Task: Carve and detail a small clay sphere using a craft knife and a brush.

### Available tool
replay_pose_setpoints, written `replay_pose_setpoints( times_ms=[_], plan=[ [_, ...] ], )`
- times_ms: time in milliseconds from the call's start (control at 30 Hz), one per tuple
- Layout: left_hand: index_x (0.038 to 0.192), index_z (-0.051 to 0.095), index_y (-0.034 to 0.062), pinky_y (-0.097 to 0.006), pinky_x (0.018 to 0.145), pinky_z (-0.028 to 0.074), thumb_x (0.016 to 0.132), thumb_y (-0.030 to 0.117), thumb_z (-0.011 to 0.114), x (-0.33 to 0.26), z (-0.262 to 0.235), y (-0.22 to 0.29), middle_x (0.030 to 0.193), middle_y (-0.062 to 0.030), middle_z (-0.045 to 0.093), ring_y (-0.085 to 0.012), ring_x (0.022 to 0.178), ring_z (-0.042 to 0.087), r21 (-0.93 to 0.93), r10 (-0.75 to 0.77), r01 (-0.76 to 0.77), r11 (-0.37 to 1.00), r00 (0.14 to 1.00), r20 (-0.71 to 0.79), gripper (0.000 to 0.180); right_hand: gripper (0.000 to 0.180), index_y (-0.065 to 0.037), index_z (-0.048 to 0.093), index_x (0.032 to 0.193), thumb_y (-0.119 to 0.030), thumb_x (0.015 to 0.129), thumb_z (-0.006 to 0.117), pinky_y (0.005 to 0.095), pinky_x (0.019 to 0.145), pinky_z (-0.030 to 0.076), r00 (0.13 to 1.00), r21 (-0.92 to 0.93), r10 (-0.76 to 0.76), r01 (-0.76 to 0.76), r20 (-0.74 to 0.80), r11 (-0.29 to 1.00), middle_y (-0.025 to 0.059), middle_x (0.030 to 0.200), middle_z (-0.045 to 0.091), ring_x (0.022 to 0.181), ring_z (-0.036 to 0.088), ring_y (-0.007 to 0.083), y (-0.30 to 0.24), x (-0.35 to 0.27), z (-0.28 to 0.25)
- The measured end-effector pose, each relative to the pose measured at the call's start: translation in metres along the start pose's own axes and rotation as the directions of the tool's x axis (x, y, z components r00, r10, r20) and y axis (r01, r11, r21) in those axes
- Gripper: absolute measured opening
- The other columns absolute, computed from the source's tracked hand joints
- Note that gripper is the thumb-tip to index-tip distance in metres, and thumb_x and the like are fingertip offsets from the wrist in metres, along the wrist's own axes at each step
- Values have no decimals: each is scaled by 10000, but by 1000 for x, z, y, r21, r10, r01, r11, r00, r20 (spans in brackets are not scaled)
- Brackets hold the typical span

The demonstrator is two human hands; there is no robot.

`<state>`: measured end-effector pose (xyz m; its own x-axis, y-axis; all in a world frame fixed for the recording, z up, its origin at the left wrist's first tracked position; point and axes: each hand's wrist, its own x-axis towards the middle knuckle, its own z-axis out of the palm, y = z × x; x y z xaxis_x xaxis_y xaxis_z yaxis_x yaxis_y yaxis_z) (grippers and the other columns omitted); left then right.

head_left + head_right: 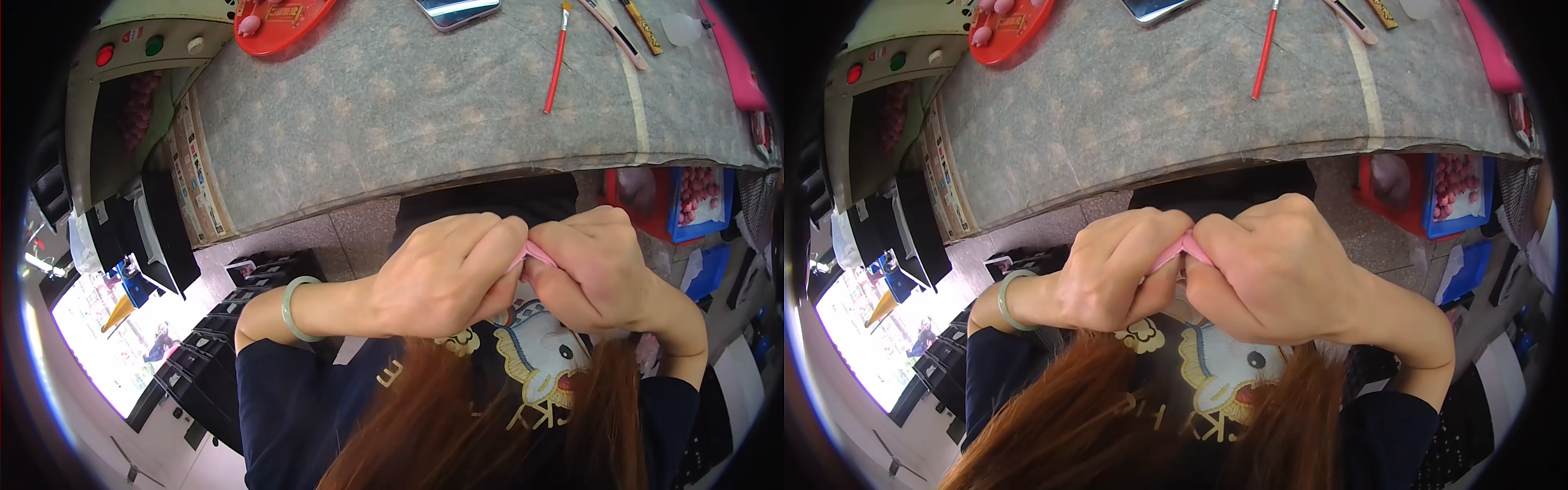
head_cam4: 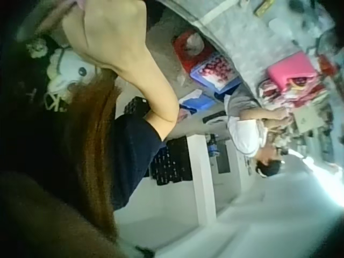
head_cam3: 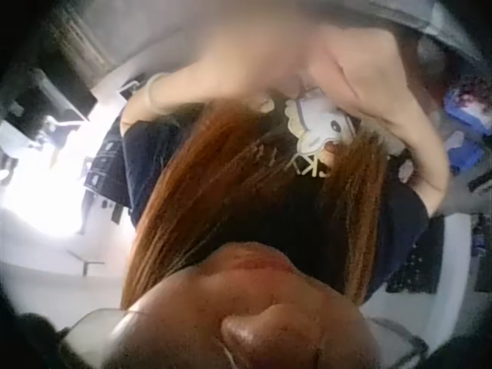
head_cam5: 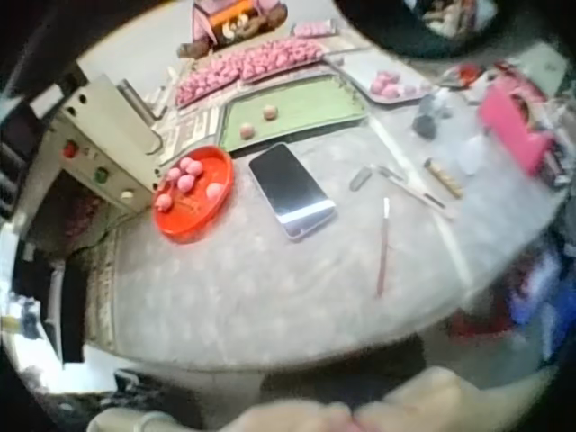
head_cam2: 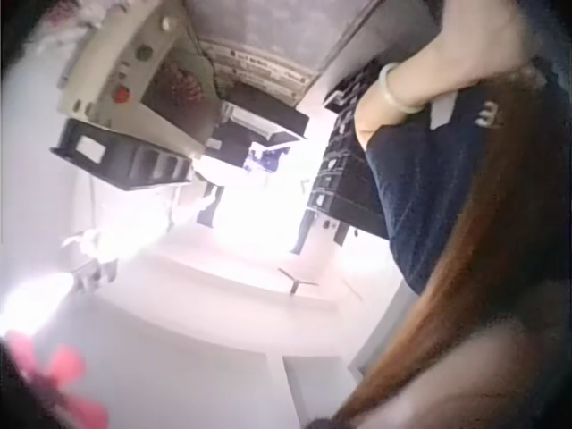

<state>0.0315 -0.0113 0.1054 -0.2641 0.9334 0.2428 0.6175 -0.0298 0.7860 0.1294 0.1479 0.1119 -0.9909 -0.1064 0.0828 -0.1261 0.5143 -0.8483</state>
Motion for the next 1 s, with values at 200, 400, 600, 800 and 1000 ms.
replay_pose_setpoints(
  times_ms=[200,400,600,800,1000],
  plan=[
    [914,490,-77,-328,484,419,626,-22,595,-7,6,-4,649,-125,470,-267,534,493,-51,80,-88,995,986,-146,311,159,64,575,751,-21,623,535,299,406,413,1000,202,1,4,-26,979,123,561,550,435,536,247,-3,0,1],
    [903,500,-78,-334,482,423,639,-2,584,-9,10,-8,648,-128,480,-272,527,499,-103,98,-120,987,976,-193,288,95,30,565,724,-47,670,552,295,391,396,985,289,-29,79,-172,954,98,536,508,414,500,226,2,-1,12],
    [890,519,-103,-326,476,451,660,2,521,-12,8,-10,708,-169,544,-274,529,538,-142,146,-181,973,963,-226,253,136,53,580,755,-44,663,553,279,406,410,987,381,-67,119,-148,917,109,552,530,433,518,229,3,-2,12],
    [893,531,-121,-320,484,482,666,-18,461,-13,7,-12,756,-198,588,-274,539,575,-179,166,-204,962,965,-205,259,152,63,586,773,-42,670,547,271,430,437,993,456,-74,110,-96,883,105,583,576,463,558,214,6,0,8],
    [899,528,-114,-320,489,486,700,-16,443,-12,12,-12,755,-191,589,-263,546,580,-244,145,-206,948,958,-246,238,168,69,590,790,-39,673,538,269,447,450,997,521,-51,76,-62,850,106,607,595,483,576,213,6,-2,5]
  ],
)
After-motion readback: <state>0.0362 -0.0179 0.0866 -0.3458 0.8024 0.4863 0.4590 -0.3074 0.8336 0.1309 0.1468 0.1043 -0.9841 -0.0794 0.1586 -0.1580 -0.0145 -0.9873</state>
